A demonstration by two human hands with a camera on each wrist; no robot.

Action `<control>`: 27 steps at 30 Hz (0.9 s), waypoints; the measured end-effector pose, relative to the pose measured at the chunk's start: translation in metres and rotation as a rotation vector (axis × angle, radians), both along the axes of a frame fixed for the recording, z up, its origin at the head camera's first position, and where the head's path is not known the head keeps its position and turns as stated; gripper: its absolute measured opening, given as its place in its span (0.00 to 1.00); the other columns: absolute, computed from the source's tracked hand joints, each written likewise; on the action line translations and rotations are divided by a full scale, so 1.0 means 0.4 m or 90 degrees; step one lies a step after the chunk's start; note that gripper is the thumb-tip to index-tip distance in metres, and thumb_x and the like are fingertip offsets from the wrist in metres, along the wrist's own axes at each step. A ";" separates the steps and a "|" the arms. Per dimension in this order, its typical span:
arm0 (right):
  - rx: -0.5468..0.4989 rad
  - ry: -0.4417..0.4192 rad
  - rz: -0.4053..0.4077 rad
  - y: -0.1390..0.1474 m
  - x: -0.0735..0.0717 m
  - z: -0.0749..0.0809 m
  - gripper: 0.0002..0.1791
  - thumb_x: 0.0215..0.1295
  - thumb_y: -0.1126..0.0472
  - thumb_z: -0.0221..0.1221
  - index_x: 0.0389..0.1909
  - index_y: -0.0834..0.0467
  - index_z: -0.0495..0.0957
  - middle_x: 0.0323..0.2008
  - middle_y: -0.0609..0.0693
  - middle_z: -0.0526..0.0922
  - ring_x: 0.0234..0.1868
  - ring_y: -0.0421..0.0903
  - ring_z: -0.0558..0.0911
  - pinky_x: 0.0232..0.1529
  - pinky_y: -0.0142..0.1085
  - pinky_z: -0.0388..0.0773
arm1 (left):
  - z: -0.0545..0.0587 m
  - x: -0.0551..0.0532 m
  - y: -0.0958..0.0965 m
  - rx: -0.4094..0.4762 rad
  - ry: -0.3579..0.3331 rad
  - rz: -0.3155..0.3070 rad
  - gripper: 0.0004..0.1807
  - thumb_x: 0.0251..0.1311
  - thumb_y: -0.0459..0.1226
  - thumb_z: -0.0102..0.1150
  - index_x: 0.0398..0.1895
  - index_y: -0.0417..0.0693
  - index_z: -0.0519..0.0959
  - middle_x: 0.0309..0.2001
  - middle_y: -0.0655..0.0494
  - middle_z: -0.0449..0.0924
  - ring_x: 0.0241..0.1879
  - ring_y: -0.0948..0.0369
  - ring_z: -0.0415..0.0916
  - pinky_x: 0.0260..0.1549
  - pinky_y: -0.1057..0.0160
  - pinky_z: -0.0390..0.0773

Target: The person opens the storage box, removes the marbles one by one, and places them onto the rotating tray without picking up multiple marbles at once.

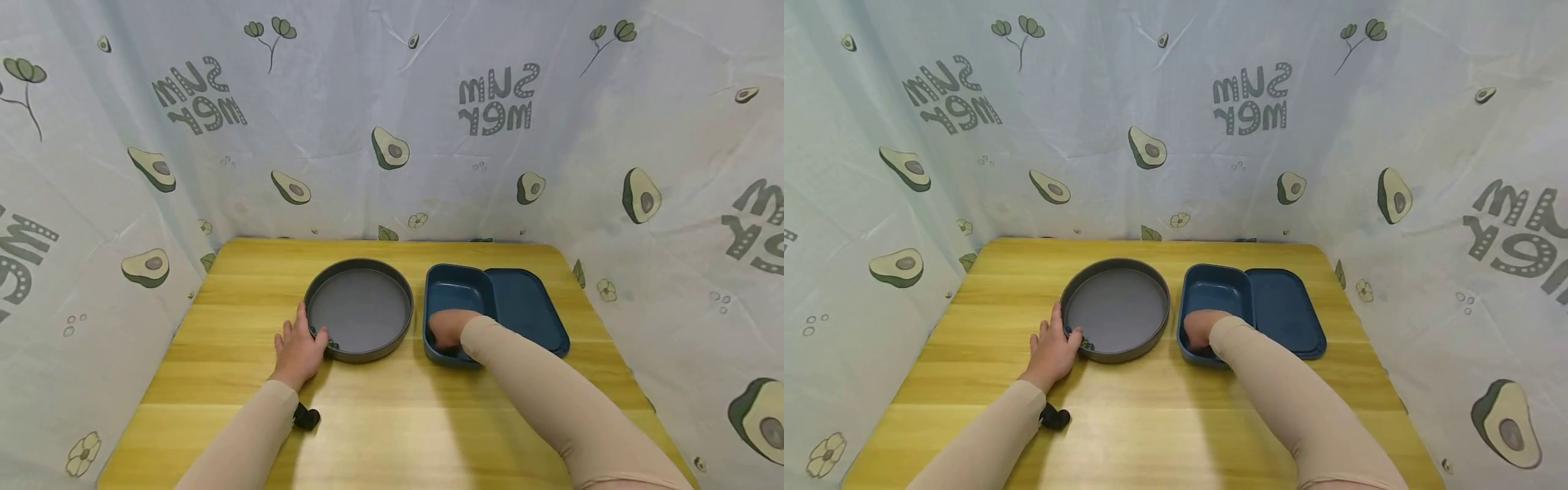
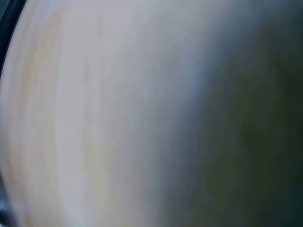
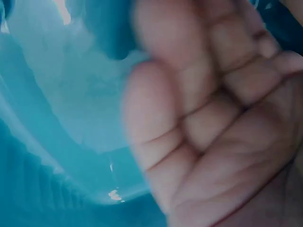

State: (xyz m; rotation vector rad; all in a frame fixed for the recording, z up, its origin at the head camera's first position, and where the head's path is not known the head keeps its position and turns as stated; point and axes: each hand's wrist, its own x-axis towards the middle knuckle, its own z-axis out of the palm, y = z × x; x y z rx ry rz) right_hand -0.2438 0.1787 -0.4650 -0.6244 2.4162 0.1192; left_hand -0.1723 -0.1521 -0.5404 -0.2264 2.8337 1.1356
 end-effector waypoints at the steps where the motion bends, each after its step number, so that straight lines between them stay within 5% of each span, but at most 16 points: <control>1: 0.009 -0.009 -0.002 0.008 0.000 0.003 0.16 0.66 0.64 0.62 0.17 0.52 0.77 0.20 0.45 0.75 0.24 0.45 0.73 0.31 0.38 0.71 | -0.001 -0.002 0.000 0.002 0.000 -0.001 0.47 0.78 0.54 0.44 0.88 0.53 0.31 0.85 0.40 0.47 0.84 0.33 0.34 0.78 0.28 0.29; 5: 0.053 -0.034 -0.018 0.046 0.001 0.020 0.16 0.61 0.64 0.65 0.14 0.51 0.77 0.18 0.45 0.73 0.23 0.45 0.72 0.28 0.38 0.67 | -0.002 -0.007 0.001 0.006 -0.002 -0.003 0.48 0.78 0.55 0.43 0.88 0.56 0.29 0.86 0.41 0.46 0.84 0.34 0.34 0.78 0.29 0.28; 12: 0.140 -0.036 0.002 0.094 0.018 0.042 0.07 0.63 0.63 0.67 0.26 0.55 0.84 0.34 0.50 0.79 0.36 0.50 0.75 0.38 0.42 0.71 | 0.006 -0.005 -0.001 0.011 -0.014 -0.005 0.48 0.78 0.55 0.43 0.87 0.58 0.27 0.87 0.42 0.41 0.84 0.34 0.32 0.78 0.30 0.26; 19: 0.123 -0.052 -0.009 0.089 0.035 0.044 0.09 0.66 0.65 0.63 0.25 0.55 0.83 0.32 0.50 0.79 0.34 0.49 0.74 0.38 0.42 0.71 | 0.017 -0.007 -0.001 0.013 -0.001 -0.006 0.48 0.78 0.54 0.44 0.88 0.56 0.29 0.86 0.41 0.43 0.84 0.33 0.33 0.78 0.29 0.27; 27: 0.163 -0.050 0.035 0.069 0.055 0.051 0.06 0.61 0.66 0.66 0.25 0.56 0.84 0.35 0.51 0.81 0.36 0.51 0.75 0.40 0.43 0.75 | 0.011 -0.004 0.000 0.014 -0.003 -0.006 0.48 0.78 0.54 0.44 0.87 0.56 0.29 0.86 0.40 0.42 0.84 0.33 0.33 0.78 0.29 0.27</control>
